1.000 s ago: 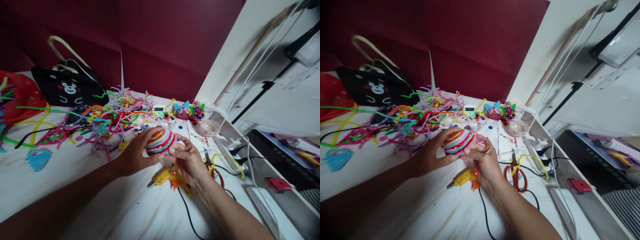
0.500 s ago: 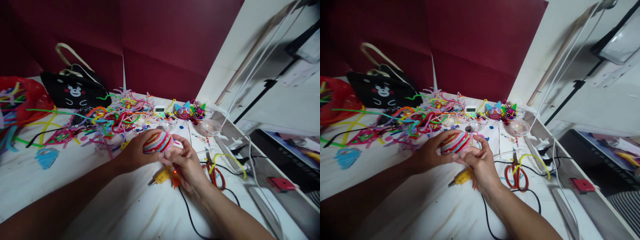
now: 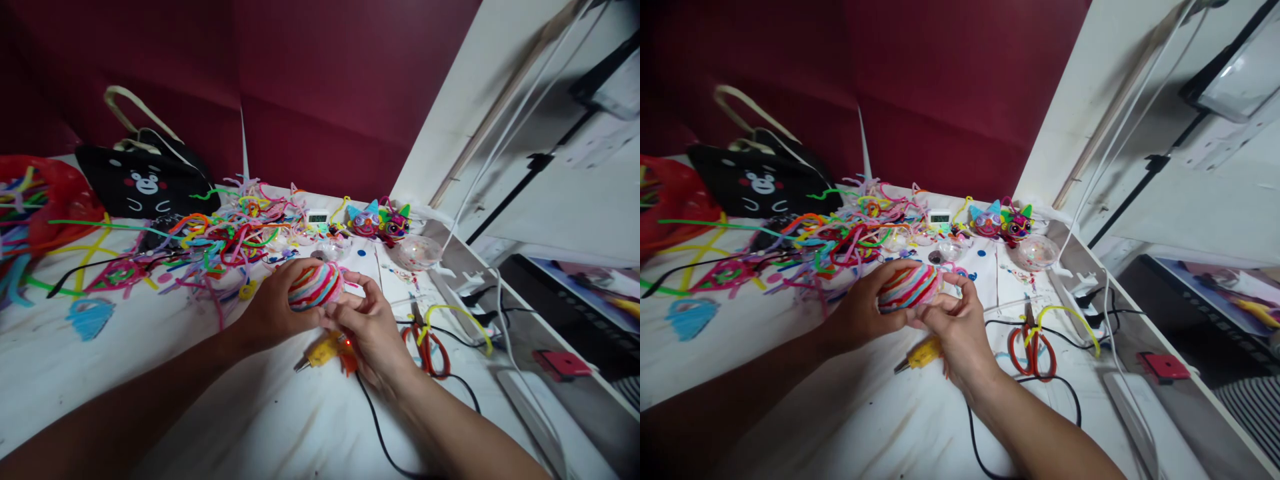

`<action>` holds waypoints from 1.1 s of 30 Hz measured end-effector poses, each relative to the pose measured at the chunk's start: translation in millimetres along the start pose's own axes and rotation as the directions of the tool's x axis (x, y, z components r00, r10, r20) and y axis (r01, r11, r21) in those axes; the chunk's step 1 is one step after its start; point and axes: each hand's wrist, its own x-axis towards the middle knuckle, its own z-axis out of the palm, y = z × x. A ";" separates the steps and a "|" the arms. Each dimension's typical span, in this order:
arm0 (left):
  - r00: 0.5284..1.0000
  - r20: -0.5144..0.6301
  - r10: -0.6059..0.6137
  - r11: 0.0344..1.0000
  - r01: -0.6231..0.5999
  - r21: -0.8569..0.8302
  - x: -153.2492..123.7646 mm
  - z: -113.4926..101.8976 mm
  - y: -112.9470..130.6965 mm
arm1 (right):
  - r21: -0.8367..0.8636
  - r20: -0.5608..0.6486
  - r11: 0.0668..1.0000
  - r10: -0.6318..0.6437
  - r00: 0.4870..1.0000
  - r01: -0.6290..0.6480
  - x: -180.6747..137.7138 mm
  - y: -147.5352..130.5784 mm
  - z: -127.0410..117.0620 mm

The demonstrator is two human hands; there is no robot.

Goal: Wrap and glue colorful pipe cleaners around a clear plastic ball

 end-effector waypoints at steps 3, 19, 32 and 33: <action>0.999 -0.037 0.005 1.000 -0.005 0.006 -1.1 4.4 -3.3 | 0.011 0.002 1.000 -0.024 1.000 0.024 2.2 3.5 1.1; 0.968 0.121 -0.218 0.919 0.245 -0.308 -2.2 9.3 -16.9 | 0.015 0.034 1.000 -0.017 0.999 0.016 3.9 5.6 -1.8; 0.939 0.220 -0.265 0.809 0.341 -0.479 -0.4 9.4 -20.7 | 0.037 0.062 0.999 0.003 0.998 -0.005 4.0 3.7 -1.8; 0.938 0.216 -0.270 0.803 0.344 -0.487 -0.4 9.9 -21.6 | 0.032 0.064 0.999 0.006 0.998 -0.008 3.9 3.6 -1.7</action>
